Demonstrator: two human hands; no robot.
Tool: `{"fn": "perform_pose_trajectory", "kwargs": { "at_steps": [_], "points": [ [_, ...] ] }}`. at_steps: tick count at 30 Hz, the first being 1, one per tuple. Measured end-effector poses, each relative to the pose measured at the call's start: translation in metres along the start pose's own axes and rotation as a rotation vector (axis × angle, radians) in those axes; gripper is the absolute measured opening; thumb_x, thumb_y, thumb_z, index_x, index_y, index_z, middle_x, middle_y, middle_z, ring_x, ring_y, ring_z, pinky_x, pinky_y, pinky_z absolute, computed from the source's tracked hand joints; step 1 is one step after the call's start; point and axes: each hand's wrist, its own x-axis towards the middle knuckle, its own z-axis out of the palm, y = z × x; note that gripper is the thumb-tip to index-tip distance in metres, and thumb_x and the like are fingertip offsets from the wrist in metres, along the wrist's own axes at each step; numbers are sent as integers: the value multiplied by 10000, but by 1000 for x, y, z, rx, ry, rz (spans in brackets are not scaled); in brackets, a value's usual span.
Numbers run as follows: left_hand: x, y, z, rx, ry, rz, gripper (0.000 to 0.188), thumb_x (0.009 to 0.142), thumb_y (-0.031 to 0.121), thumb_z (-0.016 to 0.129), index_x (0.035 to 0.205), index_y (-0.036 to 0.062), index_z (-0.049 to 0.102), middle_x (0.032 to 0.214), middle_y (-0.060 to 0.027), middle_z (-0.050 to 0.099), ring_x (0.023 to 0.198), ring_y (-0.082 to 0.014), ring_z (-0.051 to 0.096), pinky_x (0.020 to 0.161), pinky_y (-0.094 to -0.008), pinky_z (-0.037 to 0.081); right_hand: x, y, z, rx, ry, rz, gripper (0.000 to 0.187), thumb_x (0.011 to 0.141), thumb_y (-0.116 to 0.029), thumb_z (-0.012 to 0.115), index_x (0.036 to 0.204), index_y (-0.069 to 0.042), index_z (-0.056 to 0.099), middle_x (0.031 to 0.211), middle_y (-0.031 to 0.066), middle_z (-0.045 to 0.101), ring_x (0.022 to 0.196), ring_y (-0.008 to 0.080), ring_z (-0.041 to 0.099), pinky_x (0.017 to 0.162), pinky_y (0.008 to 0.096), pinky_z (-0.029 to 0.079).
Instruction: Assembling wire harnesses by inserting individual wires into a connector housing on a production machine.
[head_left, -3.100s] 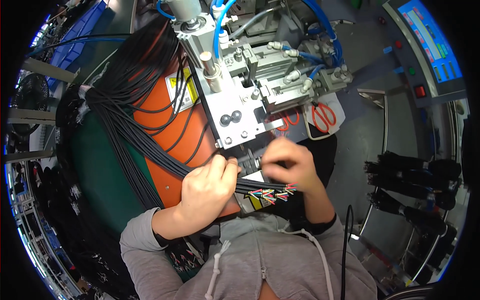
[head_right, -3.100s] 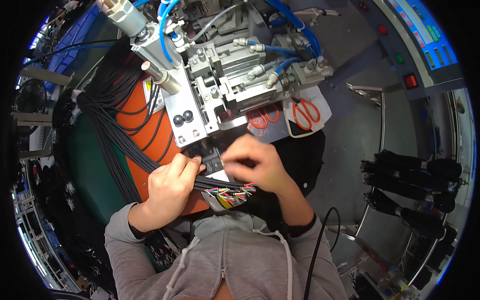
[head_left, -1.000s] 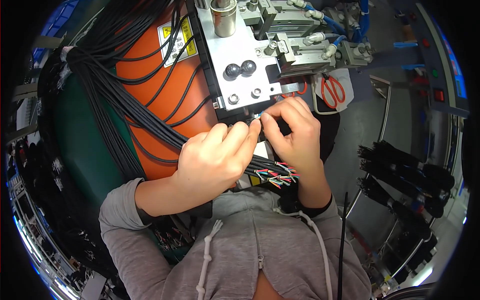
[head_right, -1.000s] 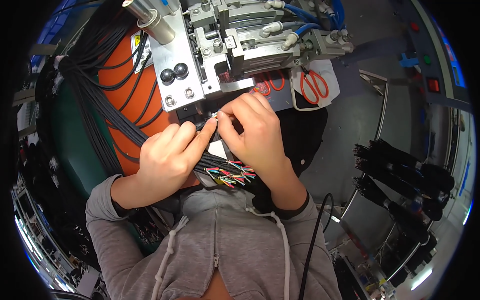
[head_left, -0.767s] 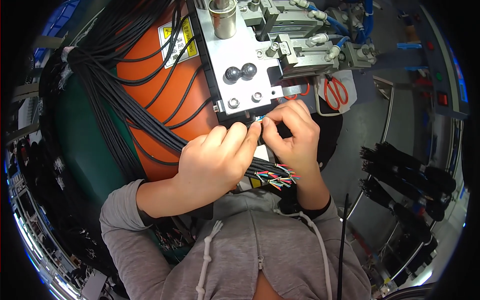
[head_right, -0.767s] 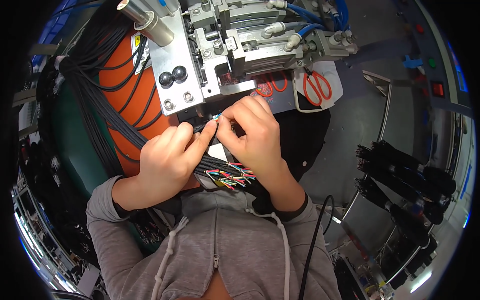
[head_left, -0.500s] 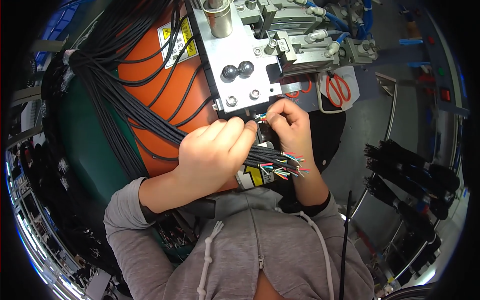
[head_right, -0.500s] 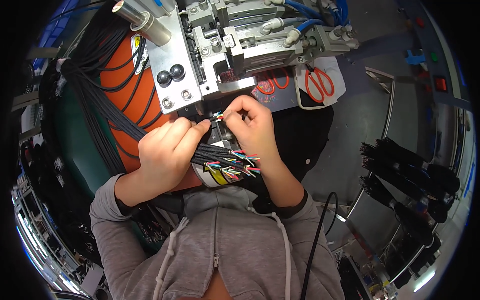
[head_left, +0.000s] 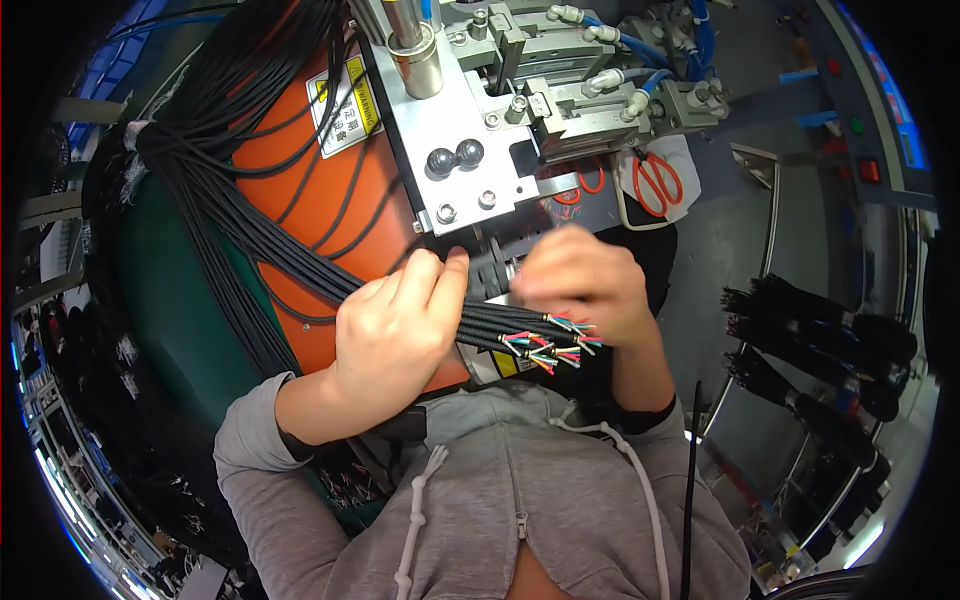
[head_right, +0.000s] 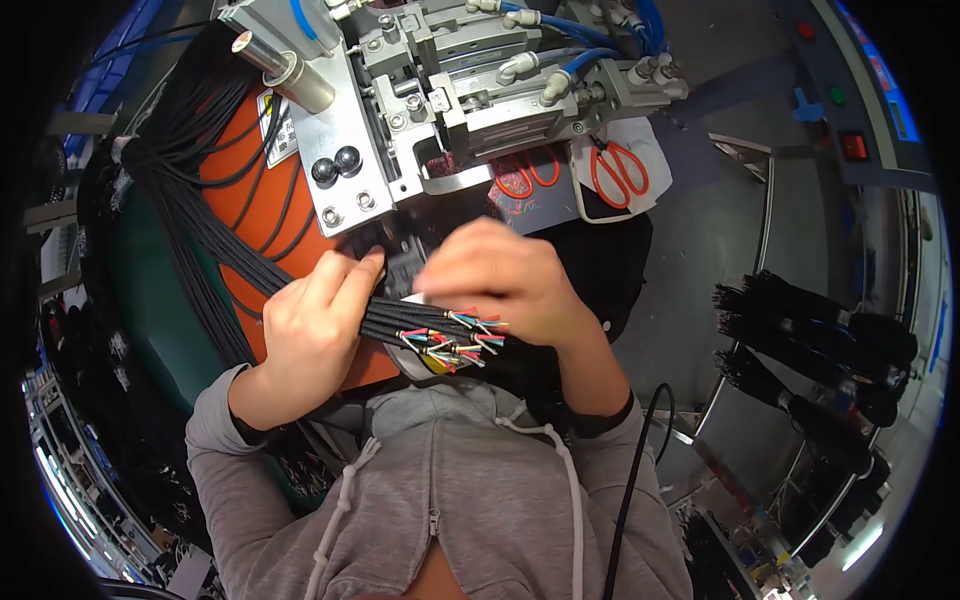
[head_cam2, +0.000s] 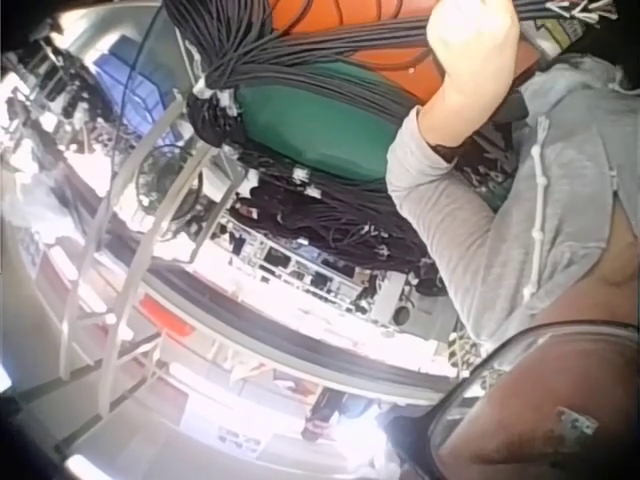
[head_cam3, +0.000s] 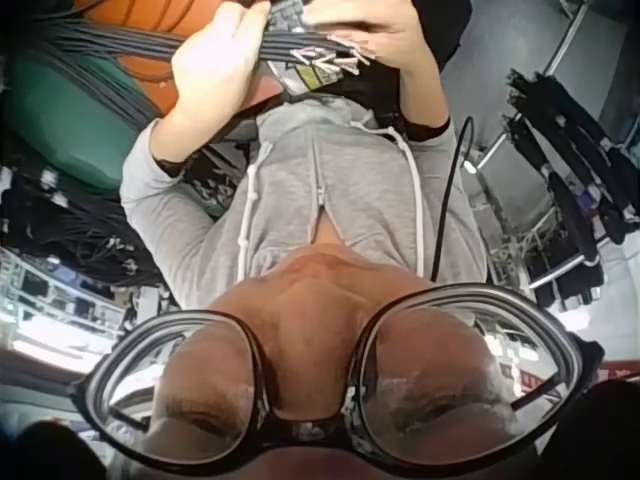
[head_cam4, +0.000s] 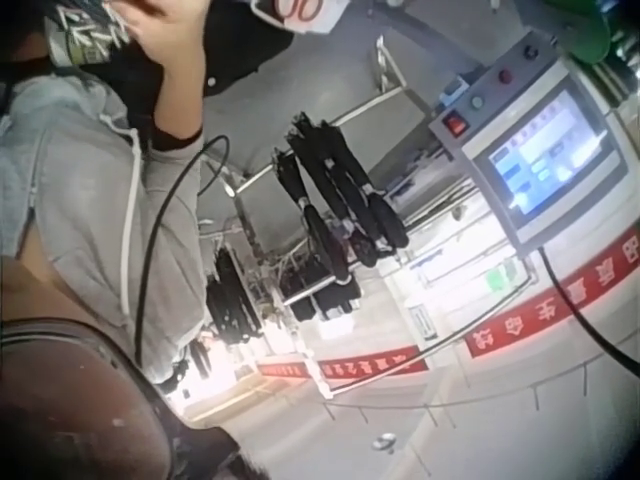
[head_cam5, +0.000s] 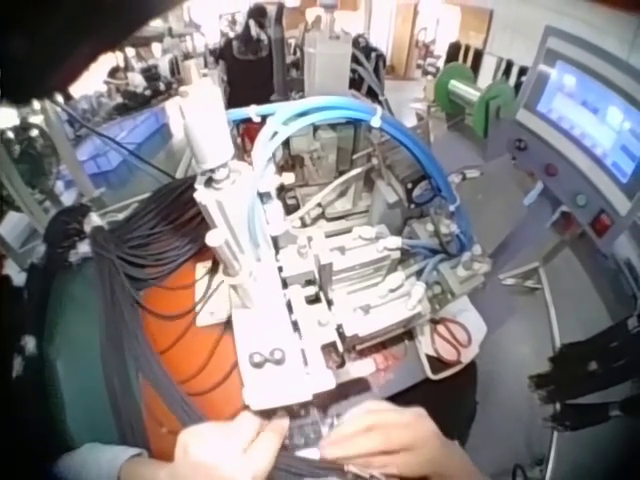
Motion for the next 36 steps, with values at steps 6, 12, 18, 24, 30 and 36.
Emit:
{"fn": "perform_pose_trajectory", "kwargs": {
  "at_steps": [6,12,18,24,30,36],
  "points": [
    [12,-10,-1,-217,218,218,296,683,85,700,971,21,683,802,-51,611,609,-155,573,532,-233,446,0,-13,-10,63,-170,-193,130,735,30,689,858,15,651,785,84,641,739,192,592,687,297,461],
    [11,-11,0,-331,391,265,251,722,83,688,960,2,683,833,-67,619,637,-152,585,507,-255,450,-5,-23,10,205,62,85,154,722,16,712,863,27,652,816,120,651,775,209,602,692,315,467],
    [12,-8,1,-423,320,187,258,702,55,719,937,-40,670,729,-73,610,569,-169,584,460,-271,450,-1,-30,24,422,266,151,184,725,36,718,886,33,627,832,112,637,770,214,589,702,325,473],
    [11,-6,2,-498,327,116,220,691,70,732,872,-29,656,705,-82,587,560,-190,583,452,-290,445,4,-37,38,178,193,47,174,738,26,719,897,12,650,887,104,662,760,210,617,707,297,487],
    [10,-5,1,-537,288,52,179,671,76,738,777,-4,619,660,-77,514,535,-213,552,445,-310,431,8,-41,32,-435,255,-221,127,764,2,710,855,36,629,854,113,640,755,216,590,700,326,479],
    [10,-6,2,-524,243,75,173,666,82,731,752,23,592,665,-63,457,531,-208,512,434,-314,409,4,-37,31,68,162,92,118,737,2,727,802,8,628,806,92,626,742,217,579,688,319,468]
  ]
}}
